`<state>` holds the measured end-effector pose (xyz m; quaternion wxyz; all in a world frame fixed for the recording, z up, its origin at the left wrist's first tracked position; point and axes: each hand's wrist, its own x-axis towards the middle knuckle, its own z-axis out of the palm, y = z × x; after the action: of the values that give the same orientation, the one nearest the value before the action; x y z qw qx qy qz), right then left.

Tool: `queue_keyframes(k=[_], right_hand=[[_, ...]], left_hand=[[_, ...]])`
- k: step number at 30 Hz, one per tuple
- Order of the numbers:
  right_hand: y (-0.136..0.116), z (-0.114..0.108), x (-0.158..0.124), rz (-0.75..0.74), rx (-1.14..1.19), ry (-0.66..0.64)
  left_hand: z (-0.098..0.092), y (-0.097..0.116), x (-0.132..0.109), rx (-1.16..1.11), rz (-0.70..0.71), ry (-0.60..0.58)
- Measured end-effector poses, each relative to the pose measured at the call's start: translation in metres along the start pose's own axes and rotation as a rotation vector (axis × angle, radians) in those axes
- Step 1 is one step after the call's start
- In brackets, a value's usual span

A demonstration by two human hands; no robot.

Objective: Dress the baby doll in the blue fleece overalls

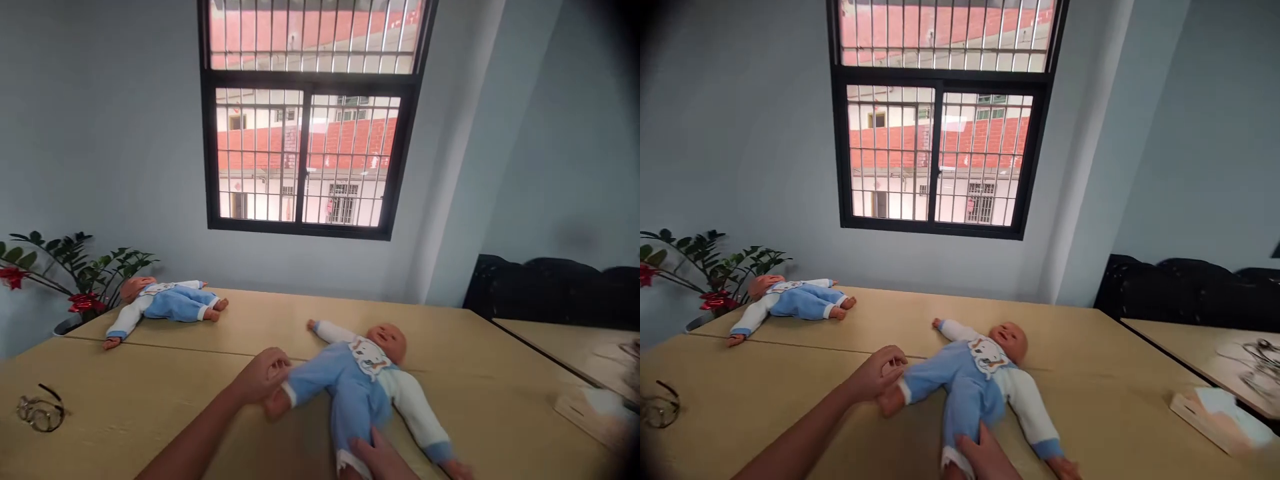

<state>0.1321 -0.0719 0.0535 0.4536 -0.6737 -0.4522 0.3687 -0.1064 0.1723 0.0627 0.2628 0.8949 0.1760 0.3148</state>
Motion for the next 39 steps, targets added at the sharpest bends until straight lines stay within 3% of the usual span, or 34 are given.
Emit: queue_keyframes(k=[5, 8, 11, 14, 16, 18, 21, 23, 25, 28, 31, 35, 39], right_hand=[[-0.03, 0.016, -0.042, 0.121, -0.041, -0.267], [-0.027, 0.017, -0.059, 0.051, -0.136, -0.31], [-0.021, 0.01, -0.068, -0.033, -0.242, -0.364], [-0.028, -0.016, -0.048, 0.012, -0.474, -0.364], [-0.039, -0.043, -0.011, 0.005, -0.647, -0.168], [-0.048, -0.067, 0.04, -0.147, -0.606, 0.002], [-0.049, -0.085, 0.107, -0.191, -0.336, -0.028], [-0.043, -0.087, 0.13, -0.152, -0.276, -0.073], [-0.034, -0.086, 0.136, -0.116, -0.202, -0.12], [-0.019, -0.088, 0.128, -0.108, 0.112, -0.303], [-0.008, -0.094, 0.121, -0.118, 0.33, -0.411], [-0.003, -0.105, 0.121, -0.121, 0.287, -0.366], [0.001, -0.121, 0.123, -0.094, 0.09, -0.363]], left_hand=[[-0.009, 0.036, -0.01, -0.097, -0.13, -0.319], [-0.005, 0.056, -0.031, -0.049, -0.246, -0.466], [0.0, 0.074, -0.048, -0.023, -0.315, -0.561], [0.0, 0.085, -0.046, 0.079, -0.249, -0.552], [-0.001, 0.09, -0.03, 0.133, -0.179, -0.469], [0.003, 0.095, -0.005, 0.146, -0.12, -0.354], [0.019, 0.105, 0.04, 0.135, -0.012, -0.235], [0.036, 0.111, 0.07, 0.079, 0.059, -0.234], [0.054, 0.114, 0.097, 0.011, 0.111, -0.272], [0.082, 0.112, 0.131, -0.069, 0.087, -0.4], [0.103, 0.106, 0.156, 0.011, 0.042, -0.544], [0.117, 0.096, 0.175, 0.239, 0.044, -0.603], [0.124, 0.086, 0.185, 0.43, 0.074, -0.683]])
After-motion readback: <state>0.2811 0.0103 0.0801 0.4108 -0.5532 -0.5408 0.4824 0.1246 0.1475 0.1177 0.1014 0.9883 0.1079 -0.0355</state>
